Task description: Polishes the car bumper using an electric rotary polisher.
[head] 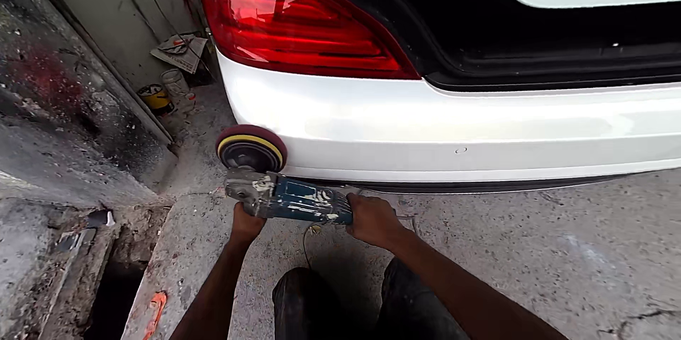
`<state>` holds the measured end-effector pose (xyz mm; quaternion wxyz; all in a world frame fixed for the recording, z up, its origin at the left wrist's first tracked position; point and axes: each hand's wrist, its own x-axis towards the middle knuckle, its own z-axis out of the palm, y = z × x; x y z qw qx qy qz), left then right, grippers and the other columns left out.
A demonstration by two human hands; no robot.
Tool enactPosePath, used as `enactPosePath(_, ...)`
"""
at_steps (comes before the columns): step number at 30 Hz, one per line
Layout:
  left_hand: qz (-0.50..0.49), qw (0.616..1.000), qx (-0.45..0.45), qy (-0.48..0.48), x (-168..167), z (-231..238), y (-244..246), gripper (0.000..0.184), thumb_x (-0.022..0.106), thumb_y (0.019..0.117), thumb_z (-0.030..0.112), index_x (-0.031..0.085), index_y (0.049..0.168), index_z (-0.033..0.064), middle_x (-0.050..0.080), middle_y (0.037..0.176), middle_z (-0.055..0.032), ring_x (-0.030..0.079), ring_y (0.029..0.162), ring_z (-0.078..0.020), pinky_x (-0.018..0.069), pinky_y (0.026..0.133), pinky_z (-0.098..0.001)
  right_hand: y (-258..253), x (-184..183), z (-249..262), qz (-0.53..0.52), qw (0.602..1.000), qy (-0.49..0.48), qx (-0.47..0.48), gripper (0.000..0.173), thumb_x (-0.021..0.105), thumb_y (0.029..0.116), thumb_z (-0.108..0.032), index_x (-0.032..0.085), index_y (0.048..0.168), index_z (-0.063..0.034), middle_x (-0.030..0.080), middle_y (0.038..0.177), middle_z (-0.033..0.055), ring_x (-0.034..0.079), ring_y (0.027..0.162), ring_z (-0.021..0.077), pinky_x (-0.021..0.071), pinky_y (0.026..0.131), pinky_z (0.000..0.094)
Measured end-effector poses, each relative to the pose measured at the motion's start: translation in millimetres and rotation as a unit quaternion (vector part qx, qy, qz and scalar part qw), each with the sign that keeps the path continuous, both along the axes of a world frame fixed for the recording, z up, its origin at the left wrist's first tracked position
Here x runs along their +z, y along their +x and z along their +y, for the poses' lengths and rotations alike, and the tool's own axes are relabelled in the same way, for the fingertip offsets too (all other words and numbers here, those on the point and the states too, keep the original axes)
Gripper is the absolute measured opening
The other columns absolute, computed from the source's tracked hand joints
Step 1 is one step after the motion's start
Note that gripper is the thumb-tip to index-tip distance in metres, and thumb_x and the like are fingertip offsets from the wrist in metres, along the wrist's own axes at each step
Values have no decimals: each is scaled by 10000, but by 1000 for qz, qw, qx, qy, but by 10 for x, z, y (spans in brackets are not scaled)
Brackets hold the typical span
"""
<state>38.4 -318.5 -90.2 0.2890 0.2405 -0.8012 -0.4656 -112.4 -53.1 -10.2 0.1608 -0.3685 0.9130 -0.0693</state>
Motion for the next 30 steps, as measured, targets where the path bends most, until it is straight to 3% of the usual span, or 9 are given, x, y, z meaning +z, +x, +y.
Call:
enactPosePath(4,12,998,9,62,-2,-258,4,407,722,730,31,597,1117,1,672,818,-37,639,631,-102,569,597,-310,139,92,-64,69,991,-107,31,540,841,806,-286,642,1270,-92,696,1153,126,690,1001,327,566,805,540)
enactPosePath(6,19,997,11,71,-60,-152,-25,395,711,664,28,600,1043,14,664,733,-15,632,558,-105,561,544,-298,93,-1,90,114,982,-142,43,512,864,781,-301,670,1208,-94,714,1070,114,701,969,305,572,794,507)
enactPosePath(10,-9,1000,-26,8,7,537,-20,527,781,691,94,576,1153,-56,695,931,-34,680,784,-35,598,752,-251,7,-492,699,123,978,-169,-2,482,877,751,-317,694,1124,-73,732,996,113,713,944,300,571,821,508)
enactPosePath(14,-190,966,-100,-145,234,1566,-457,480,833,707,223,676,1057,-65,729,950,-189,724,928,-299,566,867,-541,-198,-1101,1719,11,967,-203,-152,489,831,790,-267,671,1208,-68,713,1125,133,664,1107,321,494,1011,548)
enactPosePath(18,-401,831,-249,-295,716,2786,-1169,399,681,913,423,736,1069,59,744,1005,-164,715,1017,-352,542,883,-581,-324,-1808,2691,-120,883,-344,-296,629,892,770,-228,634,1296,0,694,1210,187,664,1159,312,508,1052,525)
enactPosePath(22,-338,762,-396,-386,1082,3724,-1685,370,633,984,357,634,1240,91,723,984,-156,714,945,-350,557,786,-573,-321,-2107,3144,-261,718,-474,-438,566,887,736,-18,624,1235,32,703,1099,171,698,988,235,587,893,425)
enactPosePath(25,-314,727,-433,-430,1173,4027,-1968,342,615,982,275,598,1277,102,703,995,-155,706,936,-352,559,749,-555,-357,-2251,3241,-289,665,-518,-453,457,850,761,-11,641,1164,47,714,1022,158,706,901,228,601,835,417)
enactPosePath(28,-329,740,-401,-428,1008,3905,-1868,303,631,974,290,612,1216,110,706,926,-133,711,881,-341,563,717,-550,-387,-2350,3185,-291,693,-501,-429,480,877,730,-33,655,1150,37,722,1002,143,709,893,208,597,845,403)
enactPosePath(30,-386,755,-360,-388,713,3607,-1564,337,609,989,335,606,1239,111,714,964,-135,712,916,-335,567,774,-556,-307,-2434,3117,-282,753,-450,-389,577,913,724,-100,648,1222,22,720,1103,161,705,1022,227,571,960,433)
